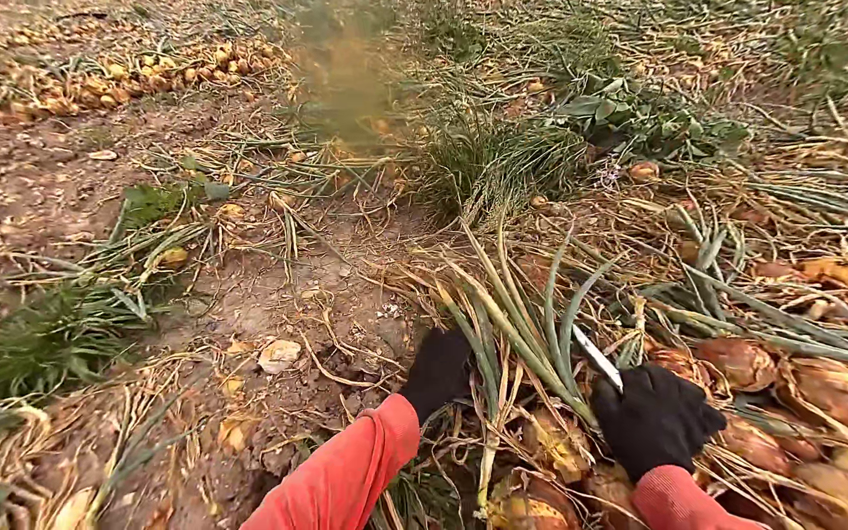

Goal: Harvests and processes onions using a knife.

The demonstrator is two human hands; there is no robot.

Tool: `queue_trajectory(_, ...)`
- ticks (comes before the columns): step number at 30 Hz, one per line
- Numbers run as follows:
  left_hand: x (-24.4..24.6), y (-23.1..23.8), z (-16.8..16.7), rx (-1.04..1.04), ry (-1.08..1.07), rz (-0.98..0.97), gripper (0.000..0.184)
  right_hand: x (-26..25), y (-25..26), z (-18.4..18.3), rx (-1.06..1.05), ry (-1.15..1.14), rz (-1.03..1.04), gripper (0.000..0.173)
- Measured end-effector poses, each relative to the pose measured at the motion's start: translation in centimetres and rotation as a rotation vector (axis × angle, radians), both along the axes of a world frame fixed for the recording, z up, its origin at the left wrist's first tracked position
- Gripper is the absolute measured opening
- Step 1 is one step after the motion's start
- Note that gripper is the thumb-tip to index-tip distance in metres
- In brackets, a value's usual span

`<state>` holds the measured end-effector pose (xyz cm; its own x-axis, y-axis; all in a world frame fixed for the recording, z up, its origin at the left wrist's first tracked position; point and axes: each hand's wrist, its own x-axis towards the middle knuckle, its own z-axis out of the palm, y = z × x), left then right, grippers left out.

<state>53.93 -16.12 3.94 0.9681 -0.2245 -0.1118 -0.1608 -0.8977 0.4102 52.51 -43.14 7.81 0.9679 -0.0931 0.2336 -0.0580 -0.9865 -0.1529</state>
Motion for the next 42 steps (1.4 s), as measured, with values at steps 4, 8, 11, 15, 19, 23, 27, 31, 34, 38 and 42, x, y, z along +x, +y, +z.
queue_trajectory(4,2.3,0.8,0.1,0.251,-0.062,-0.133,0.032,0.1,0.3,-0.2,0.000,-0.023,-0.004,0.034)
queue_trajectory(8,2.4,0.9,1.7,0.272,-0.065,-0.183,0.033,0.0,1.7,0.8,-0.003,-0.008,-0.021,0.034)
queue_trajectory(11,1.6,1.4,-2.3,0.202,-0.221,-0.222,0.047,-0.1,1.0,1.3,-0.049,0.045,-0.038,0.036)
queue_trajectory(15,1.6,0.3,0.4,0.206,0.042,-0.034,0.059,-0.3,0.9,1.2,-0.064,0.049,-0.045,0.036)
queue_trajectory(19,0.6,0.0,1.1,0.052,0.031,0.197,0.049,-0.3,0.9,1.1,-0.054,0.009,-0.029,0.034)
queue_trajectory(23,0.9,-2.0,2.6,0.165,0.197,0.242,0.049,-0.2,0.6,0.6,-0.067,-0.034,-0.030,0.035)
queue_trajectory(27,1.6,-3.2,2.8,0.230,0.258,0.219,0.032,-0.3,0.5,0.4,-0.074,-0.027,-0.033,0.033)
queue_trajectory(31,3.4,-1.5,3.0,0.324,0.319,-0.005,0.027,0.0,0.4,0.6,-0.042,0.029,-0.041,0.032)
queue_trajectory(34,3.9,-0.2,2.9,0.358,0.266,-0.090,0.026,0.2,0.3,0.7,-0.011,0.066,-0.051,0.030)
queue_trajectory(38,1.2,0.7,3.9,0.296,0.104,-0.136,0.023,0.1,0.2,0.3,0.009,0.121,-0.055,0.033)
queue_trajectory(42,-3.5,2.6,7.1,0.415,0.125,-0.237,0.032,0.1,0.4,0.8,0.019,0.135,-0.051,0.038)
